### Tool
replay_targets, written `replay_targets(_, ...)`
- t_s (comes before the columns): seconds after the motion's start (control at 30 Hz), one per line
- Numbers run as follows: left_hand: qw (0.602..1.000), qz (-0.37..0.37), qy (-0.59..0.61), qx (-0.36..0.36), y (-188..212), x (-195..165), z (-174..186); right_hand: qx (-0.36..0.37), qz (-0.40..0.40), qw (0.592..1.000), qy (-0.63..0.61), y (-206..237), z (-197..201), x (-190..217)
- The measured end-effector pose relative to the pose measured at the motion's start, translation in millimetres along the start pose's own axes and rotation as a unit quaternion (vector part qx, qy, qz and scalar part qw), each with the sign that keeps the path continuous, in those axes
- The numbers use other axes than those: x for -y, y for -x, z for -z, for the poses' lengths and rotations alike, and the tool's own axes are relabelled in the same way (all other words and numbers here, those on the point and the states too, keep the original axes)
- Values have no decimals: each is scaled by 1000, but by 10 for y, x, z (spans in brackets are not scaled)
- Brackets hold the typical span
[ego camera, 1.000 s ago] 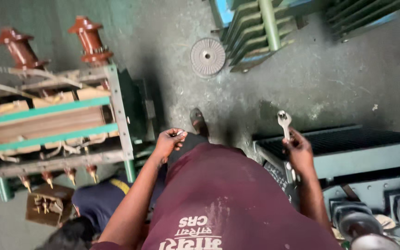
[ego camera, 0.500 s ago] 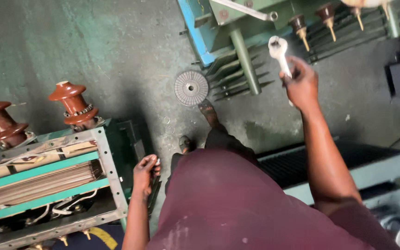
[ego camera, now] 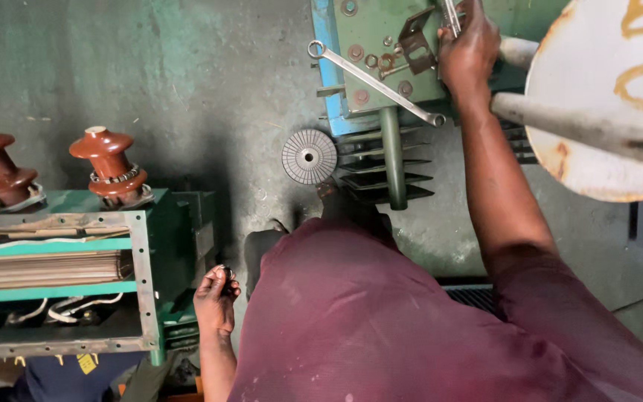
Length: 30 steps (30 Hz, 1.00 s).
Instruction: The person works on a transformer assembly in a workshop, fitting small hardware parts onto the coil and bushing assembly by hand, retrieving fasteners from an orange bowl, and tightening components with a wrench. They move around the unit to reach different sides while securing parts.
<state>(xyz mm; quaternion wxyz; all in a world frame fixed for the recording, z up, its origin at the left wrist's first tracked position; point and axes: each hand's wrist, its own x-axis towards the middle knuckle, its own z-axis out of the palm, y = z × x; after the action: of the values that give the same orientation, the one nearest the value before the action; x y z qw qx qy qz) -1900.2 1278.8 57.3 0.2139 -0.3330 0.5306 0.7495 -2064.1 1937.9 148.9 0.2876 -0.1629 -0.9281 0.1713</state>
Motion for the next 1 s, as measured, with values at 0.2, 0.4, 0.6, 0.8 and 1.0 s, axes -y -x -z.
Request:
replay_targets(0.2,1000,11,-11,-22,48,22,-205,-20,-11,1000,-2,-82,-203,68)
replay_targets(0.4,999,12,-19,-34,-18,-42,-360,29,-54,997,-39,-51,-211,17)
replay_targets(0.6,999,20,-31,-36,-13,-31,-446,50,10,999,-4,-36,-224,-46)
replay_targets(0.8,1000,11,8,-22,33,-92,-590,29,83,996,-17,39,41,110)
replay_targets(1.0,999,-6,-21,50,27,-478,-1065,48,49,994,-89,554,464,845)
